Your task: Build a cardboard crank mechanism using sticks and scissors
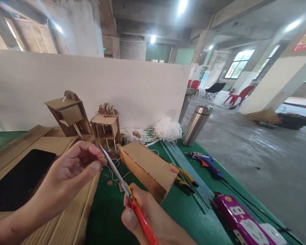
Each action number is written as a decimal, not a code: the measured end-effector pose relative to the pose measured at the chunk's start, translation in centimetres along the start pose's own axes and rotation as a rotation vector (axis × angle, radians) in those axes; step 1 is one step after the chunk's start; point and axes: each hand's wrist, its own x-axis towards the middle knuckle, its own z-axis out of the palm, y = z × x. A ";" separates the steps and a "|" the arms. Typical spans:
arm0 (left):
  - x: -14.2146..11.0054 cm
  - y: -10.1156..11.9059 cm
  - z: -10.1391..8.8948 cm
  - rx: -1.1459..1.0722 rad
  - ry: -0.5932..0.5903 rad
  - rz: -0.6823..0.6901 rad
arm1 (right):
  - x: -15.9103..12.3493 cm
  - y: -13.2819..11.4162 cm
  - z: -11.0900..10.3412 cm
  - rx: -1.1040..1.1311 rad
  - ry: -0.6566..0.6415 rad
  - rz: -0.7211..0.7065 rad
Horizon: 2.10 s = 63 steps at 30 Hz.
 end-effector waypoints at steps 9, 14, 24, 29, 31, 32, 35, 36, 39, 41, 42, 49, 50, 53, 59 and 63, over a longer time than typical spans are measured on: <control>0.5 0.2 -0.8 0.116 0.065 0.077 | 0.0 0.3 -0.2 0.019 -0.074 0.048; 0.4 0.2 -0.9 0.140 0.049 0.074 | 0.2 0.5 -0.1 0.014 -0.050 0.024; 0.4 -0.1 -0.8 0.087 0.066 0.063 | 0.9 0.7 0.2 0.040 -0.011 0.029; 0.5 -0.3 -0.5 0.015 0.072 0.031 | 0.8 1.1 0.3 0.025 0.026 0.027; 0.5 -0.3 -0.4 -0.018 0.054 0.034 | 0.8 1.1 0.3 0.010 0.030 0.030; 0.5 -0.3 -0.3 -0.036 0.043 0.035 | 0.8 1.1 0.3 0.001 0.034 0.032; 0.5 -0.4 0.0 -0.096 0.019 0.020 | 0.7 1.0 0.2 -0.003 0.042 0.030; 0.4 -0.5 0.1 -0.115 0.009 0.008 | 0.7 1.0 0.2 0.001 0.045 0.025; 0.4 -0.7 0.2 -0.151 -0.024 -0.048 | 0.8 1.2 0.2 0.025 0.042 0.026; 0.4 -0.9 0.1 -0.162 -0.032 -0.081 | 0.8 1.2 0.2 0.049 0.030 0.039; 0.3 -1.0 0.1 -0.169 -0.031 -0.091 | 0.8 1.3 0.2 0.053 0.025 0.046; 0.2 -1.0 -0.3 -0.164 -0.016 -0.134 | 0.6 0.3 -0.2 -0.021 -0.020 -0.004; 0.2 -0.9 -0.3 -0.158 -0.014 -0.135 | 0.5 0.1 -0.2 -0.021 -0.035 -0.004; 0.2 -0.6 -0.2 -0.143 0.003 -0.142 | 0.4 -0.2 -0.3 -0.037 -0.048 -0.011; 0.4 -0.6 -0.1 -0.156 0.009 -0.143 | 0.5 0.2 -0.2 -0.108 0.010 -0.073; 0.4 -0.7 -0.2 -0.163 0.005 -0.132 | 0.7 0.2 -0.2 -0.073 -0.012 -0.035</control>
